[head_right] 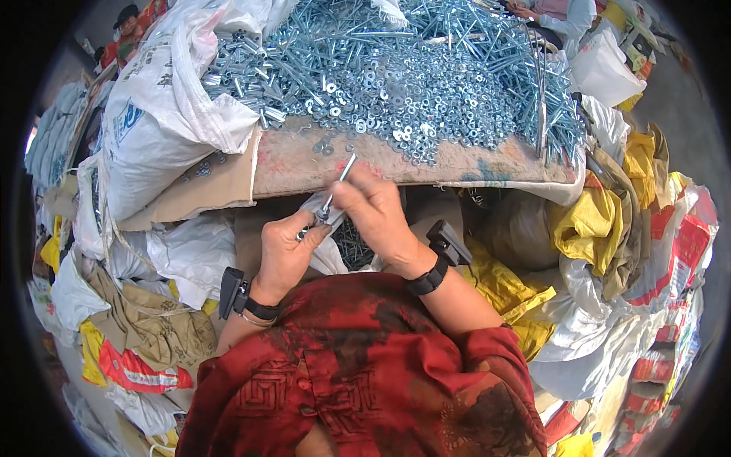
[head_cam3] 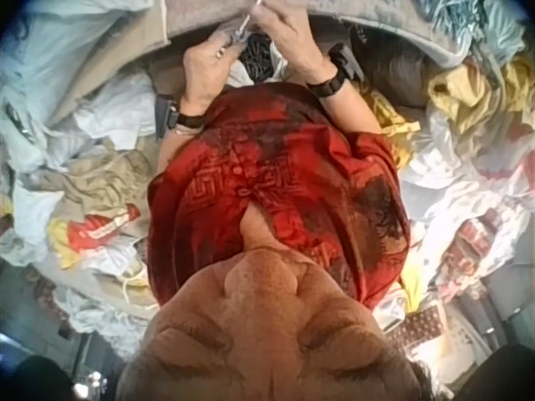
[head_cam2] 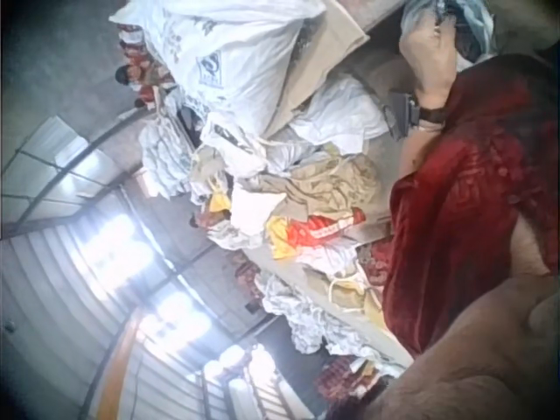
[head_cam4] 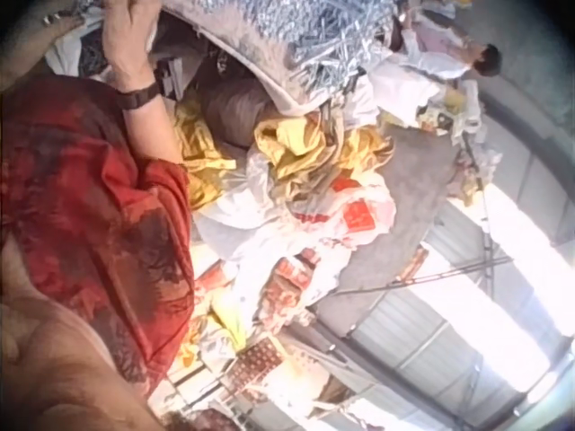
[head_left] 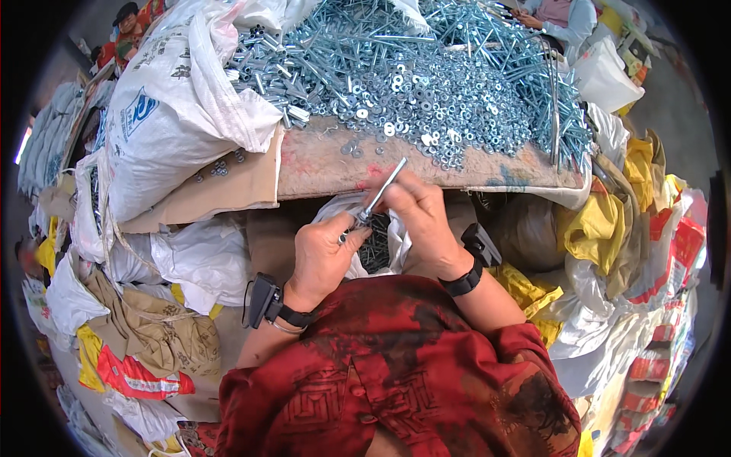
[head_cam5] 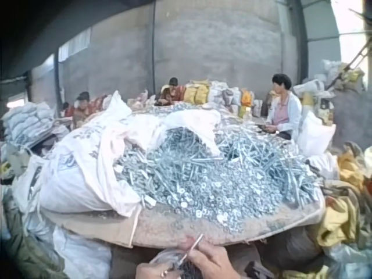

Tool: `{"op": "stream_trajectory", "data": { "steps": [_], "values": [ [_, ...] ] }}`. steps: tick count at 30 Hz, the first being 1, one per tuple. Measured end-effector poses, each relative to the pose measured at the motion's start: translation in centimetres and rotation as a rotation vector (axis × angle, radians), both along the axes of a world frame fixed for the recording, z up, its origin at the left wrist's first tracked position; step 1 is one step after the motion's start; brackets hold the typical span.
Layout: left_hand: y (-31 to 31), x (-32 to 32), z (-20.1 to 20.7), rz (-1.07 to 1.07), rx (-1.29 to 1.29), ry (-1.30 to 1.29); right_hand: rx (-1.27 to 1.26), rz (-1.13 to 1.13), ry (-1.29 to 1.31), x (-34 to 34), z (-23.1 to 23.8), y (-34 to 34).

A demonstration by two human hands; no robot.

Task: Threading washers onto metal bolts at an assembly workstation.

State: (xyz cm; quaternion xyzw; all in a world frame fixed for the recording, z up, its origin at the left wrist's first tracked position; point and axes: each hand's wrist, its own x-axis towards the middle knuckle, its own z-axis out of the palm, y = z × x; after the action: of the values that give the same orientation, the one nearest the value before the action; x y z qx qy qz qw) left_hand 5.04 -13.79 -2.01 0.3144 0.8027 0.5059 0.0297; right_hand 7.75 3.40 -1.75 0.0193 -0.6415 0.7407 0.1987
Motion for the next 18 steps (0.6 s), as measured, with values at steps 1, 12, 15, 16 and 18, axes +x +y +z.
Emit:
{"op": "stream_trajectory", "data": {
  "steps": [1, 12, 15, 16, 18],
  "values": [
    [0.0, 0.4, 0.2, 0.021, -0.078, 0.108, -0.001, 0.001, 0.004, 0.3, 0.5, 0.5],
    [0.2, 0.1, 2.7, -0.095, -0.057, 0.375, 0.56, 0.269, 0.045, 3.5, 3.1, 3.3],
    [-0.6, -0.8, 2.9, -0.451, 0.104, -0.195, 0.458, 0.458, 0.027, 4.5, 2.6, 3.8],
    [-0.8, -1.2, 1.8, -0.425, 0.11, -0.331, 0.559, 0.508, 0.012, 3.9, 2.8, 3.9],
    [-1.2, -1.9, 0.3, -0.312, 0.129, -0.329, 0.749, 0.49, -0.007, 2.8, 1.8, 4.1]
  ]
}}
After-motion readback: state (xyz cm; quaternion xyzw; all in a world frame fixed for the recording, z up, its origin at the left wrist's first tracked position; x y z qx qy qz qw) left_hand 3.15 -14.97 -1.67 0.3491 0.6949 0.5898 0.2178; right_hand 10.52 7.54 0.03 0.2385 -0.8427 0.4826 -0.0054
